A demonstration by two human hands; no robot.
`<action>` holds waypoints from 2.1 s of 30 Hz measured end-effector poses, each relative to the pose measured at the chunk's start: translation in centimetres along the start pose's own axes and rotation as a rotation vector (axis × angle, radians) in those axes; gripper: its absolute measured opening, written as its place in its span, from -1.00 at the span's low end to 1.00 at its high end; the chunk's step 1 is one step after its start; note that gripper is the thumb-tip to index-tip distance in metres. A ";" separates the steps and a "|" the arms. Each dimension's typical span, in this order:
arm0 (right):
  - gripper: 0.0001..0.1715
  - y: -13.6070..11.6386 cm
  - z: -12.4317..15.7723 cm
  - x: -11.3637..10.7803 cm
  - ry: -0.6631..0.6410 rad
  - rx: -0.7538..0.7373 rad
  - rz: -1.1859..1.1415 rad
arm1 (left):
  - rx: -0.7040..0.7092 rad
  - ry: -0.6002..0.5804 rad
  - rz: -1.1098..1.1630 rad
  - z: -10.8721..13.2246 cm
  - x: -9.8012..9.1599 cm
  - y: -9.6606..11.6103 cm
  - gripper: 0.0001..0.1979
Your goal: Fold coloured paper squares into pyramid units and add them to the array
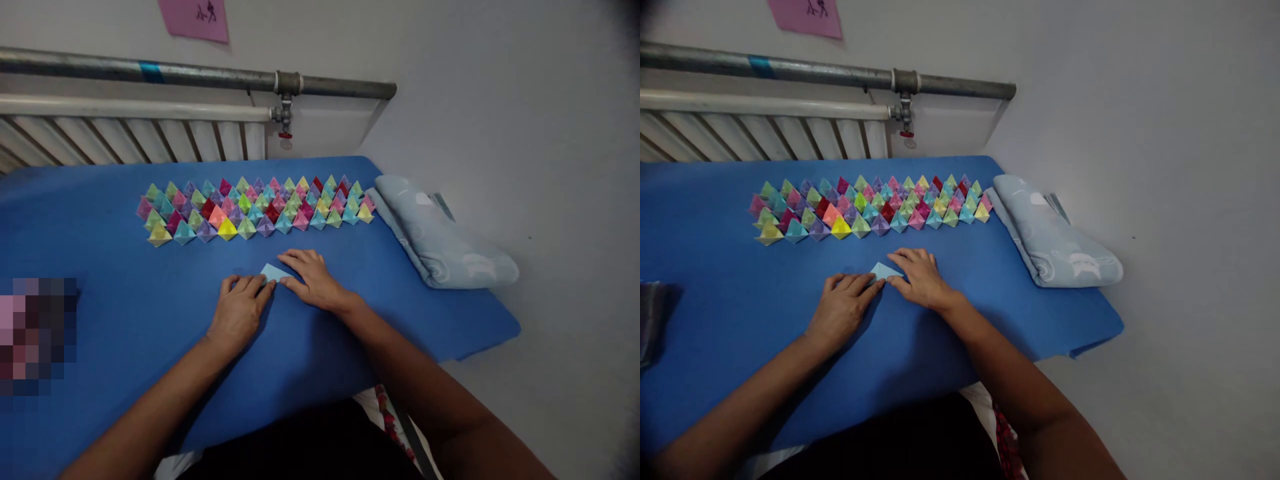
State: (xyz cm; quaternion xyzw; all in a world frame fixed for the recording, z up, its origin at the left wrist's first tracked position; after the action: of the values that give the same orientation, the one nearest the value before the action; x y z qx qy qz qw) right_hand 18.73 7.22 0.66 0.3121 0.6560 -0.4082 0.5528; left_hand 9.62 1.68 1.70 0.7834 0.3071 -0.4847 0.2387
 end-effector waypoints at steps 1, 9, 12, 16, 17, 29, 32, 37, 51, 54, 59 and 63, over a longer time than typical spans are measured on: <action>-0.43 -0.2 0.5 -0.1 0.021 -0.006 0.000 | -0.009 -0.007 -0.002 0.0 0.1 -0.1 -0.61; -0.47 -1.9 3.0 1.4 -0.065 -0.072 0.148 | -0.020 -0.034 0.017 1.0 0.5 -0.8 -0.58; -0.46 -1.7 2.9 1.3 -0.083 -0.066 0.166 | -0.011 -0.048 0.021 1.8 0.4 -0.9 -0.57; -0.45 -1.7 2.9 1.3 -0.093 -0.058 0.164 | -0.060 -0.033 0.017 2.9 -0.3 -1.6 -0.56; -0.45 -1.7 2.9 1.3 -0.087 -0.060 0.159 | -0.075 -0.030 0.021 3.2 -0.5 -1.8 -0.57; -0.50 -1.9 2.8 1.2 -0.044 -0.069 0.164 | -0.012 -0.049 0.139 -2.0 -2.1 0.0 -0.74; -0.51 -1.9 2.7 1.2 -0.041 -0.066 0.137 | -0.033 -0.116 0.177 -2.2 -0.6 -0.6 -0.75; -0.53 -1.1 2.5 1.2 -0.004 -0.031 0.040 | -0.129 -0.123 0.276 -2.3 1.5 -3.6 -0.78; -0.71 3.9 1.7 0.1 0.244 0.251 -0.360 | -0.086 -0.180 0.513 -3.1 2.5 -5.9 -0.75; -0.74 4.2 1.6 0.0 0.253 0.275 -0.409 | -0.104 -0.200 0.582 -3.2 2.7 -6.2 -0.74; -0.75 4.4 1.5 0.0 0.266 0.286 -0.441 | -0.126 -0.212 0.678 -3.3 2.5 -6.6 -0.75; -0.74 4.6 1.5 0.1 0.294 0.289 -0.445 | -0.163 -0.208 0.695 -3.3 2.3 -6.9 -0.73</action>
State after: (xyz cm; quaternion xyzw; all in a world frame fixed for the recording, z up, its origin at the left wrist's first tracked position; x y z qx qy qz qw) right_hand 23.39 8.02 -0.41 0.2917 0.7166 -0.5587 0.2987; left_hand 7.52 9.27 0.47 0.7660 0.0346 -0.4257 0.4804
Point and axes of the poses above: each hand's wrist, its own z-axis away from the middle knuckle, its own x-axis out of the palm, y = z × x, the point moved 10 cm from there along -z, towards the middle knuckle, and after that the axes turned 13 degrees about z, right-handed, at the moved point
